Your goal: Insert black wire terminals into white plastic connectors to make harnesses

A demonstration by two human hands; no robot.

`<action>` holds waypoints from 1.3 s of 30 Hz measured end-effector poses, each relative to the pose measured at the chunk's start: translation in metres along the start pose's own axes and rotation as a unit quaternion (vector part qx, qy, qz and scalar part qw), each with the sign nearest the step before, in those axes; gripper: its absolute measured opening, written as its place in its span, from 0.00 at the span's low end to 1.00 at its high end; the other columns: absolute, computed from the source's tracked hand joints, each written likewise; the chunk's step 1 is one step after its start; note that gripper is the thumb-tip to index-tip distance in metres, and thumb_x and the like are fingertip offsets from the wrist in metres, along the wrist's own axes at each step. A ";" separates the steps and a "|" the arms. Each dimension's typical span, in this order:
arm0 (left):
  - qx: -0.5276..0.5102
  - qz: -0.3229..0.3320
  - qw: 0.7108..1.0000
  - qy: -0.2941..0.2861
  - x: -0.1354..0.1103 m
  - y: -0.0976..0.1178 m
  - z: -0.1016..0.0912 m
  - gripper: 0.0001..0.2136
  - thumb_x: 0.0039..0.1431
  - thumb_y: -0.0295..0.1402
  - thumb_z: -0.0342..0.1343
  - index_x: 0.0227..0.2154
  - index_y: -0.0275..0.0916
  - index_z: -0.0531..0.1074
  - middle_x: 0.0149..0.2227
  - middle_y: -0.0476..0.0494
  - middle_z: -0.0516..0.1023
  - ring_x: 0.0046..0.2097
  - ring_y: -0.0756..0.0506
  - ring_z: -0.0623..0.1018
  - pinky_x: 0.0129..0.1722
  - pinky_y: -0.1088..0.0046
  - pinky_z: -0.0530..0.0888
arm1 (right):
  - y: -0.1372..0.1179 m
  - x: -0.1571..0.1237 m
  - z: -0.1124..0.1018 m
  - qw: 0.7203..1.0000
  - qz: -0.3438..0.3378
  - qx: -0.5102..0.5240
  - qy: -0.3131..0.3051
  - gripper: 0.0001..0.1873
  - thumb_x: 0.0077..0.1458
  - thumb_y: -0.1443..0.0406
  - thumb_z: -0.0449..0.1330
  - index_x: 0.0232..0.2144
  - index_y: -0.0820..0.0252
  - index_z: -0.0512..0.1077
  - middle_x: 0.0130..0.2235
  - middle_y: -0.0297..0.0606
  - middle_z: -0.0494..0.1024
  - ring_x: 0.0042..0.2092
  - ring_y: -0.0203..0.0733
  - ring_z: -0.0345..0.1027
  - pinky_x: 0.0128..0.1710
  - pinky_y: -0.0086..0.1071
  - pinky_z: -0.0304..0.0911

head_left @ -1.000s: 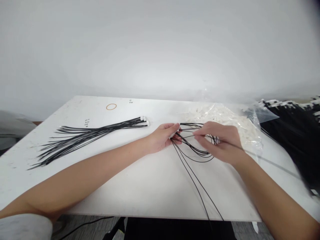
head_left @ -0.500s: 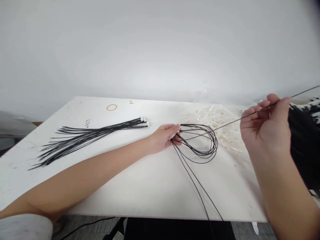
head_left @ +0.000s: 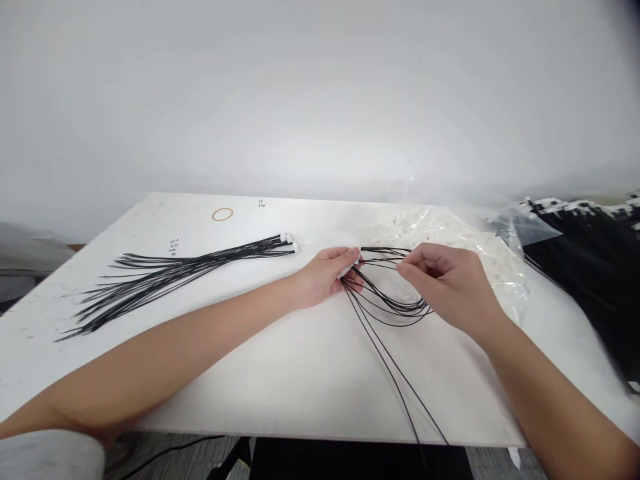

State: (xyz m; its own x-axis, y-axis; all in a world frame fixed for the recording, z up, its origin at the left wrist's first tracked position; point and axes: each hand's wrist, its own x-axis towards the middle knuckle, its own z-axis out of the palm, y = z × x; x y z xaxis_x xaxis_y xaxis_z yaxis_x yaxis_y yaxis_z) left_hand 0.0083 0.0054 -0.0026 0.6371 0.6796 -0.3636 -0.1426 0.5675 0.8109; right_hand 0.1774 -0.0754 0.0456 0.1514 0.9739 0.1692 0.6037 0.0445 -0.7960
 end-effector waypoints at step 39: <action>0.015 0.004 1.000 -0.026 0.001 -0.001 -0.003 0.10 0.52 0.37 0.55 0.28 0.33 0.67 0.22 0.49 0.68 0.25 0.52 0.72 0.28 0.72 0.72 | 0.030 0.002 0.029 0.905 -0.267 -0.311 0.114 0.08 0.53 0.64 0.54 0.25 0.57 0.70 0.22 0.26 0.70 0.21 0.26 0.56 0.20 0.24 0.43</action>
State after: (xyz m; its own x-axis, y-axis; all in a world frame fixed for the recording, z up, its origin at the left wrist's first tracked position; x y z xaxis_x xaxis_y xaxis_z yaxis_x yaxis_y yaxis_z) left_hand 0.0069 0.0063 -0.0052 0.6744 0.6586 -0.3339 -0.1255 0.5478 0.8271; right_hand 0.1727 -0.0659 0.0049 -0.1775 0.7764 0.6048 0.9515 0.2922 -0.0958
